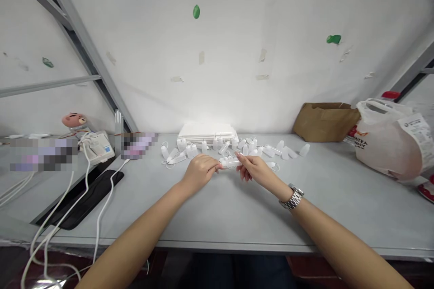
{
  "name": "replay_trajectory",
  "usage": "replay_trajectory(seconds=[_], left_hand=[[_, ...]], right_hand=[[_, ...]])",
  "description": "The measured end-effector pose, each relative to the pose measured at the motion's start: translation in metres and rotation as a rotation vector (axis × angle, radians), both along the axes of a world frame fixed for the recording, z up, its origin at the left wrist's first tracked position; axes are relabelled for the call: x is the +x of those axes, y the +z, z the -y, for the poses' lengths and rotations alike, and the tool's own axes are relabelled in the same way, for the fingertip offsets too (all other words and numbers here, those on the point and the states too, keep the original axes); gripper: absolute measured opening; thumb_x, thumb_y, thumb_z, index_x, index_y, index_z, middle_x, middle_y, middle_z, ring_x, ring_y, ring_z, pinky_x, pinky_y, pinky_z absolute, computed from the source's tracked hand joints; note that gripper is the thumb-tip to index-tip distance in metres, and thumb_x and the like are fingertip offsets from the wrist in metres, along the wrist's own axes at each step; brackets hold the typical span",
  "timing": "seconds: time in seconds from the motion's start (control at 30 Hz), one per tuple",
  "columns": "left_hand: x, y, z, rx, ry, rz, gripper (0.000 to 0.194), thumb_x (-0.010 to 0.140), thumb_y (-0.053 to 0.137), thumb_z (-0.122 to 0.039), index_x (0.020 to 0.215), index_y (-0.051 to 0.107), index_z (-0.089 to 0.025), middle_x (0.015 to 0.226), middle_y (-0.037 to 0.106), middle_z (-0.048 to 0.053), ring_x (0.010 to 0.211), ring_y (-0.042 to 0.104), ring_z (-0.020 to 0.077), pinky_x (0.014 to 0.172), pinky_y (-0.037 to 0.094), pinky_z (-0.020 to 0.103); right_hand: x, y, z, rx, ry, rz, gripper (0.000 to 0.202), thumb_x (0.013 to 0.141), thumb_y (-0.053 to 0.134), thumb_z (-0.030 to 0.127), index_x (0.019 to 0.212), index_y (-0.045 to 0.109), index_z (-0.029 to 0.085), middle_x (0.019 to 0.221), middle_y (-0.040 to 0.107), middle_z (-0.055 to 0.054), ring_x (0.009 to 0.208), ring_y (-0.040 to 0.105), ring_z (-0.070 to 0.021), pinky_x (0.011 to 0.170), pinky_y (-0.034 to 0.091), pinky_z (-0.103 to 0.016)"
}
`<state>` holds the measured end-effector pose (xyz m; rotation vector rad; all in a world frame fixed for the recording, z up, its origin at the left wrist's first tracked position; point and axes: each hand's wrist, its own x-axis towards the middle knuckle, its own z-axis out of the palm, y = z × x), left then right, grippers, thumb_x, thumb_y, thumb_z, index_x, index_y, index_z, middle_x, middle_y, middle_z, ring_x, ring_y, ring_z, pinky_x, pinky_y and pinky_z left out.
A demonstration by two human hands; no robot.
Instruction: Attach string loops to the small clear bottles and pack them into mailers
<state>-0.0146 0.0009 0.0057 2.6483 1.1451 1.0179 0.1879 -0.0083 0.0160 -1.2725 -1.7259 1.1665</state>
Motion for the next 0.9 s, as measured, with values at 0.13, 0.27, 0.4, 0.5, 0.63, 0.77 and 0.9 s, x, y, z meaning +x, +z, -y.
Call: replay_trajectory(seconds=[0.13, 0.27, 0.4, 0.5, 0.63, 0.77, 0.9], left_hand=[[-0.003, 0.000, -0.002, -0.023, 0.028, 0.015, 0.027, 0.084, 0.043, -0.019, 0.068, 0.065, -0.021, 0.063, 0.067, 0.000, 0.066, 0.058, 0.0150, 0.069, 0.039, 0.028], [-0.003, -0.001, -0.001, 0.036, 0.001, -0.011, 0.027, 0.085, 0.042, -0.021, 0.072, 0.065, -0.020, 0.064, 0.068, 0.002, 0.065, 0.058, 0.0157, 0.068, 0.039, 0.029], [-0.004, -0.002, -0.001, 0.062, -0.017, -0.019, 0.027, 0.085, 0.041, -0.022, 0.072, 0.065, -0.020, 0.065, 0.067, 0.003, 0.065, 0.058, 0.0161, 0.068, 0.039, 0.030], [-0.003, -0.001, -0.001, -0.012, -0.007, 0.002, 0.027, 0.085, 0.043, -0.025, 0.069, 0.065, -0.020, 0.064, 0.067, 0.003, 0.066, 0.058, 0.0163, 0.069, 0.039, 0.030], [-0.001, 0.007, 0.001, -0.249, -0.015, 0.093, 0.030, 0.085, 0.043, -0.031, 0.065, 0.063, -0.020, 0.066, 0.067, 0.000, 0.068, 0.058, 0.0152, 0.073, 0.040, 0.029], [0.001, 0.018, 0.007, -0.554, -0.096, 0.215, 0.032, 0.084, 0.041, -0.040, 0.072, 0.062, -0.019, 0.075, 0.067, 0.001, 0.074, 0.060, 0.0156, 0.073, 0.043, 0.027], [0.001, 0.021, 0.008, -0.660, -0.143, 0.227, 0.031, 0.084, 0.041, -0.041, 0.080, 0.063, -0.019, 0.080, 0.068, 0.002, 0.081, 0.060, 0.0171, 0.078, 0.043, 0.029]], right_hand=[[0.000, 0.003, 0.000, 0.106, 0.069, -0.111, 0.039, 0.074, 0.059, 0.045, 0.102, 0.053, 0.017, 0.070, 0.056, 0.001, 0.060, 0.057, -0.0116, 0.056, 0.046, -0.025], [0.000, 0.005, 0.001, 0.027, 0.083, -0.089, 0.034, 0.077, 0.053, 0.048, 0.080, 0.056, 0.015, 0.060, 0.054, 0.001, 0.052, 0.052, -0.0098, 0.051, 0.043, -0.024], [-0.002, 0.001, 0.001, -0.044, 0.037, -0.057, 0.047, 0.082, 0.038, 0.056, 0.064, 0.052, 0.015, 0.052, 0.052, 0.001, 0.044, 0.048, -0.0088, 0.046, 0.039, -0.023], [-0.003, 0.001, 0.001, -0.006, 0.048, -0.095, 0.039, 0.081, 0.044, 0.052, 0.078, 0.057, 0.015, 0.059, 0.055, 0.001, 0.048, 0.050, -0.0090, 0.050, 0.042, -0.024], [-0.001, 0.006, 0.002, 0.066, 0.095, -0.165, 0.031, 0.078, 0.056, 0.040, 0.099, 0.056, 0.017, 0.067, 0.054, 0.001, 0.058, 0.053, -0.0103, 0.060, 0.046, -0.027], [0.001, 0.007, 0.003, 0.144, 0.120, -0.128, 0.026, 0.079, 0.055, 0.037, 0.097, 0.057, 0.018, 0.066, 0.050, 0.002, 0.061, 0.052, -0.0109, 0.063, 0.046, -0.028], [0.003, 0.005, 0.004, 0.205, 0.142, -0.064, 0.025, 0.081, 0.053, 0.036, 0.099, 0.057, 0.020, 0.073, 0.052, 0.001, 0.064, 0.053, -0.0115, 0.064, 0.046, -0.029]])
